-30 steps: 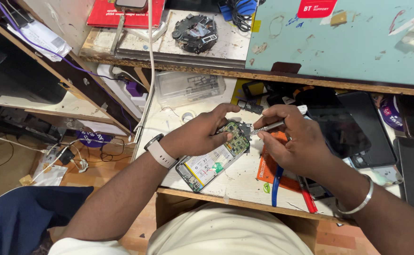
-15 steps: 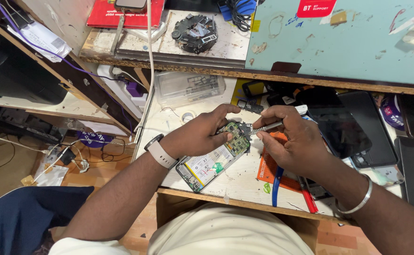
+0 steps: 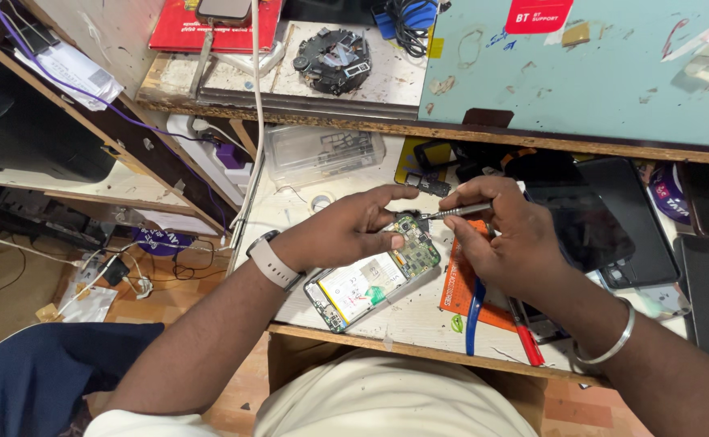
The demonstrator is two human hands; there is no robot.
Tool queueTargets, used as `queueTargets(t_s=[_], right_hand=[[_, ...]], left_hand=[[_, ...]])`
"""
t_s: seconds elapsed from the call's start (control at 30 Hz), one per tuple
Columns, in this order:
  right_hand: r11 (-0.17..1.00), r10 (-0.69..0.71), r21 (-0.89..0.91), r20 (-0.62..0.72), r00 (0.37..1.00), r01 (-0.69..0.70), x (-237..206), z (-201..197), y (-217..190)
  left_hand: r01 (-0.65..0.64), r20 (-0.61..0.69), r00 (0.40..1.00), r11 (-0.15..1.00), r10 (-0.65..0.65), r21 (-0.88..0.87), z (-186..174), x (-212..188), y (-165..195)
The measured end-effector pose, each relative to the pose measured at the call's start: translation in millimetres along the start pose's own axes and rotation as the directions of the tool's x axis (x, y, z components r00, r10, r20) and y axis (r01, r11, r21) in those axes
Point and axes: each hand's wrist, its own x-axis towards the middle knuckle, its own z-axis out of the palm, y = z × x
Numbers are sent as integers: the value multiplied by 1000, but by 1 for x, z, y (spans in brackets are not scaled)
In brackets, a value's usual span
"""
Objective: The person replaces the battery in a disassembled mobile phone. They remove the old battery, peel protective film from a new battery, apply adhesive tape, and install the new battery into the phone chassis. They then reattach the motherboard and secure it with screws.
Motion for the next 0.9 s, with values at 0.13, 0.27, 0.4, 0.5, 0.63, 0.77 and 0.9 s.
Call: queueTargets(t_s=[0.13, 0.27, 0.4, 0.5, 0.63, 0.77, 0.9], right_hand=[[1000, 5, -1, 34, 999, -5, -1, 3, -1], [999, 16, 39, 42, 999, -18, 0, 1, -2], [993, 59, 107, -7, 998, -58, -1, -6, -3], [979, 101, 182, -27, 995, -95, 3, -13, 1], [874, 265, 413, 33, 964, -254, 6, -16, 9], [841, 310, 449, 60, 949, -303, 10, -18, 13], [931, 338, 119, 73, 938, -344, 10, -19, 5]], left_hand=[[41, 42, 998, 989, -35, -141, 0, 3, -3], [80, 20, 997, 994, -78, -81, 1, 5, -4], [82, 11, 997, 995, -82, -47, -2, 4, -2], [146, -49, 988, 989, -146, -7, -5, 1, 1], [64, -121, 990, 992, -77, -109, -9, 0, 7], [79, -354, 925, 981, -138, -176, -17, 1, 9], [-45, -449, 871, 880, -197, -472, -34, -2, 4]])
